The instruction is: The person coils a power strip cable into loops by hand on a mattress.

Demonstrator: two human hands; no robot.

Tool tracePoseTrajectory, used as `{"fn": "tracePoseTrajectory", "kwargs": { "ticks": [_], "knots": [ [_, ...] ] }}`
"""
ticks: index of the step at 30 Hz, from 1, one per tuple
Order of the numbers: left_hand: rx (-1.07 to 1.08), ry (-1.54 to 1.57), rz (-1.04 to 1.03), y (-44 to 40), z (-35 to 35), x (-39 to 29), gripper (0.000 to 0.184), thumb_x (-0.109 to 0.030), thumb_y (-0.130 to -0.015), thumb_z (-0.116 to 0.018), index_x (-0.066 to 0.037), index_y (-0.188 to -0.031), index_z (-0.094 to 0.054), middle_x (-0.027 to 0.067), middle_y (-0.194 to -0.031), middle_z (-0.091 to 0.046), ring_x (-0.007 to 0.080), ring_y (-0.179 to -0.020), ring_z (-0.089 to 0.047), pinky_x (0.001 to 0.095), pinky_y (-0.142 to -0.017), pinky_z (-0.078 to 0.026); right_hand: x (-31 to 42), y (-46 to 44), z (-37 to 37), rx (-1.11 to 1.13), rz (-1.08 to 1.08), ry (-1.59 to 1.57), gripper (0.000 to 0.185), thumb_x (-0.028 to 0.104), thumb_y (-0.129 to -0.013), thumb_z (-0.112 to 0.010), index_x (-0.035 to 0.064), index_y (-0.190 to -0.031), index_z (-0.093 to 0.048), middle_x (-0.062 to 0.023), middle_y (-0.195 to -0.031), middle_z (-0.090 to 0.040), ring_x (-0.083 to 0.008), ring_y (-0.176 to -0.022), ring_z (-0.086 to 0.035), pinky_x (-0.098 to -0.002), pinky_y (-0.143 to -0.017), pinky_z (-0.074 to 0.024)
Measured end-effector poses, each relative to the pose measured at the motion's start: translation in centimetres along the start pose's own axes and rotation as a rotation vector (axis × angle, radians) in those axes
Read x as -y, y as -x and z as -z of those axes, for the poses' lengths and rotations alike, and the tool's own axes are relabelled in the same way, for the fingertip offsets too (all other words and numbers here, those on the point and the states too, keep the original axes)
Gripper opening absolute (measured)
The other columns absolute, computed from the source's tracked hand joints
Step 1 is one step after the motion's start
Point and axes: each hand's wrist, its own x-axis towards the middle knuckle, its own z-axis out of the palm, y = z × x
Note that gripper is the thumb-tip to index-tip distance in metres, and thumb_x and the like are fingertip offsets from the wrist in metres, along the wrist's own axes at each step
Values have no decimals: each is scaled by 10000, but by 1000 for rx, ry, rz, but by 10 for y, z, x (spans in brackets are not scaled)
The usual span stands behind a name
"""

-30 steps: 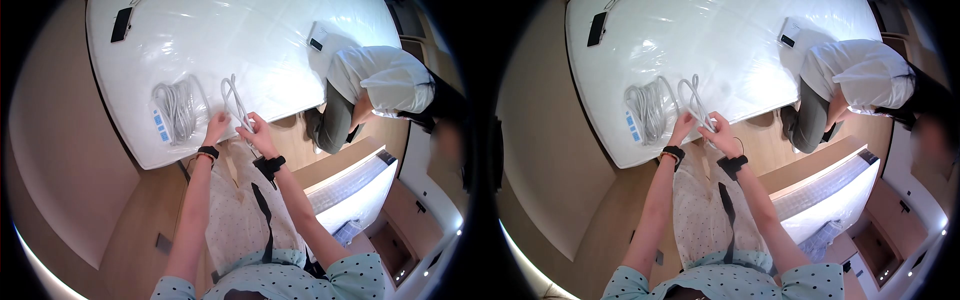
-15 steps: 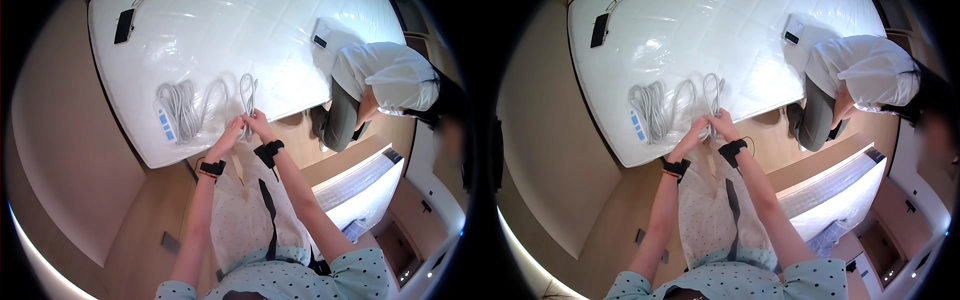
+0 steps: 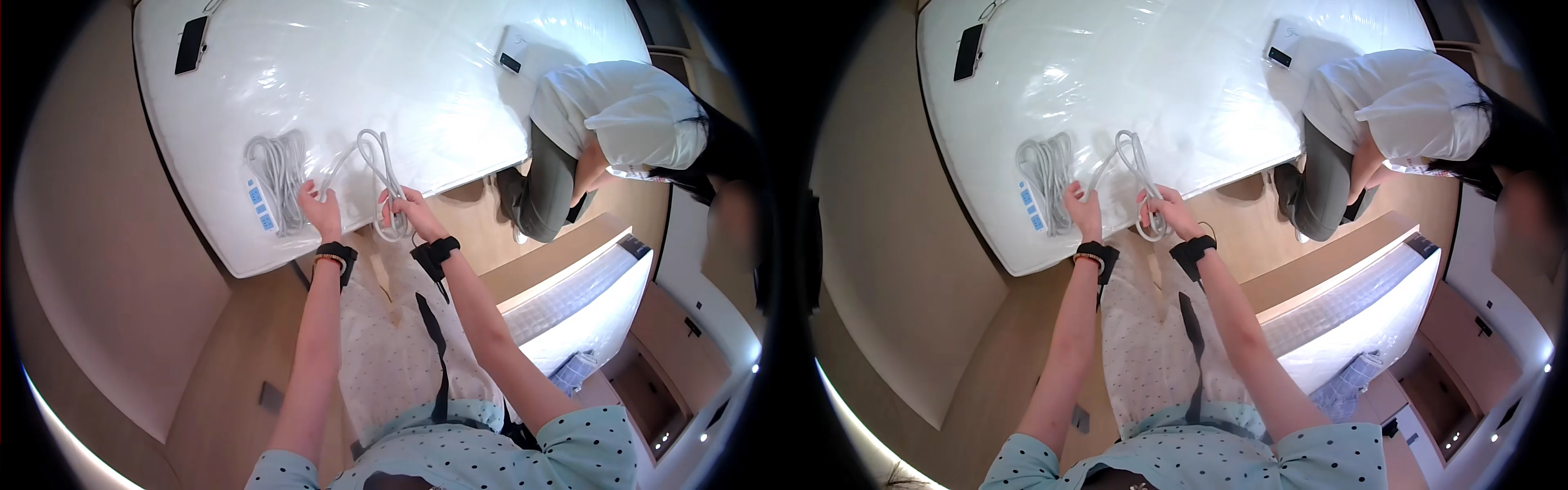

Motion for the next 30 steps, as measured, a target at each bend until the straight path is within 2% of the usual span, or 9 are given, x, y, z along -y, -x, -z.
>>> {"fn": "tracePoseTrajectory", "kwargs": {
  "ticks": [1,4,7,10,14,18,23,26,30],
  "knots": [
    [-107,-133,-142,0,3,-4,456,-237,-752,-636,-17,-1138,-529,155,-1154,-553,271,-1021,-541,355,-860,-426,0,0,3,-9,-4,-20,185,35,-735,-465,-3,-894,-552,-73,-613,-578,-141,-576,-561,-249,-567,-449],
    [266,-509,-345,-17,7,7,348,-249,-746,-627,-63,-1040,-604,122,-1032,-620,307,-911,-581,379,-791,-452,-5,-1,14,-65,23,-37,180,37,-736,-469,-4,-891,-550,-69,-594,-566,-138,-573,-559,-241,-566,-441],
    [525,-642,-162,-41,9,5,236,-257,-756,-619,-81,-908,-662,90,-859,-659,306,-771,-605,370,-707,-468,-13,-6,20,-228,102,61,169,55,-747,-492,-9,-894,-546,-72,-615,-565,-137,-573,-554,-248,-569,-444],
    [454,-331,-76,-38,19,-27,228,-253,-786,-608,-44,-841,-680,78,-746,-658,244,-695,-619,319,-652,-464,-22,-10,24,-386,74,143,176,98,-778,-537,-13,-915,-538,-74,-683,-573,-136,-596,-554,-257,-617,-454],
    [540,183,22,-6,29,-59,242,-181,-889,-532,4,-990,-651,31,-842,-637,114,-786,-579,225,-727,-436,-27,-18,12,-344,-90,238,282,186,-793,-610,-12,-982,-539,-78,-794,-598,-139,-668,-566,-267,-625,-453],
    [517,373,43,34,15,-76,258,-216,-863,-573,1,-974,-658,75,-918,-639,125,-861,-579,254,-772,-441,-24,-19,-17,-140,-34,68,379,243,-793,-649,-27,-1033,-537,-77,-893,-598,-143,-749,-568,-276,-630,-456],
    [650,411,-12,45,12,-79,273,-178,-857,-570,6,-1052,-618,113,-1070,-600,183,-974,-568,282,-840,-433,-45,-29,-16,-186,-132,-215,358,212,-778,-667,-33,-1008,-543,-89,-893,-596,-161,-768,-588,-277,-639,-480],
    [479,79,-436,34,21,-75,261,-124,-812,-584,14,-1033,-605,139,-1068,-578,252,-975,-562,318,-839,-434,-51,-36,-3,-180,-187,-218,299,160,-766,-673,-22,-973,-558,-92,-808,-603,-169,-713,-603,-279,-604,-498],
    [199,-160,-243,13,41,-38,296,-94,-731,-641,-9,-1010,-595,134,-1023,-585,250,-961,-559,323,-803,-455,-41,-31,2,-151,-200,-187,224,120,-758,-677,-9,-910,-575,-78,-688,-586,-160,-597,-590,-277,-517,-489]
  ]
}}
